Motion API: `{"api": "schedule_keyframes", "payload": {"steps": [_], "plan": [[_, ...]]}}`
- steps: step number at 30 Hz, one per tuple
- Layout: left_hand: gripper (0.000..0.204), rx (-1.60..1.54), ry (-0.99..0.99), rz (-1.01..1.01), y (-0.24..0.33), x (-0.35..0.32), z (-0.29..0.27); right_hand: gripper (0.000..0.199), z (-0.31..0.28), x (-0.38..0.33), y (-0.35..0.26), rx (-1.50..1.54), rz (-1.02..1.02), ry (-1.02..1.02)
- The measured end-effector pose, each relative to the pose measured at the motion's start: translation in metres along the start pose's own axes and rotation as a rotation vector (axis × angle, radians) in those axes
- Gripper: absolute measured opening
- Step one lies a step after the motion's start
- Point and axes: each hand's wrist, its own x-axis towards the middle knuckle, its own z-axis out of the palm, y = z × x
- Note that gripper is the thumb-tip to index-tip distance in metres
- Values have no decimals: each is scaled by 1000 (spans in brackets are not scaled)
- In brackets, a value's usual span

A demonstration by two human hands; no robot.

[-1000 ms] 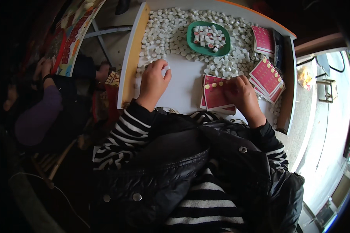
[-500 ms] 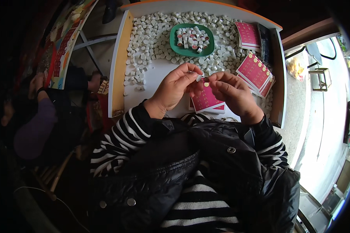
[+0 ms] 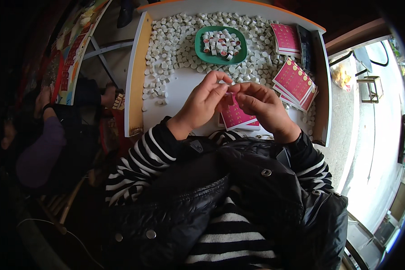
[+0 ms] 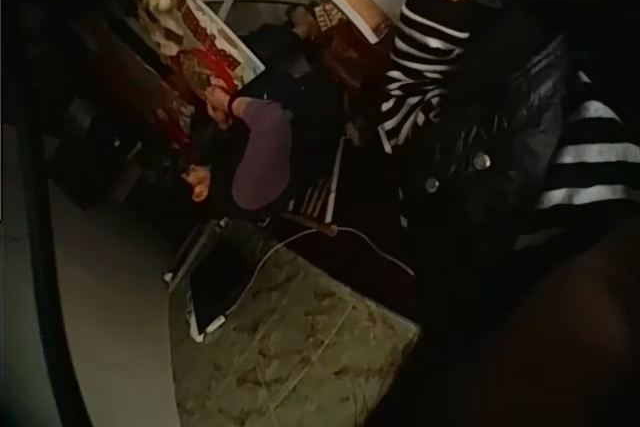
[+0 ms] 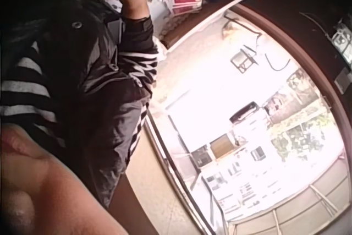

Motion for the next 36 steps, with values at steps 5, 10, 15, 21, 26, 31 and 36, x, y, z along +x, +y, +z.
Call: {"api": "schedule_keyframes", "payload": {"steps": [5, 10, 15, 21, 26, 31, 36], "plan": [[19, 522, 38, 206, -2, 13, 6, 25, -6, 2, 8, -189, -145, 68], [25, 781, 213, 461, -2, 50, -21, 27, -39, 1, 14, -917, -334, 354], [25, 1151, 249, 333, 8, 75, -41, 24, -61, 1, 33, -1277, -587, 410], [23, 1142, 459, 324, 9, 30, -61, 17, -58, 9, 35, -1229, -539, 308], [27, 1194, 630, 256, -2, -26, -87, 12, -61, 9, 38, -1186, -411, 311], [32, 1386, 657, 193, -20, -56, -100, 10, -55, 11, 39, -1141, -379, 328], [27, 1447, 641, 45, -22, -63, -90, 9, -57, 11, 42, -1127, -360, 369]]}}
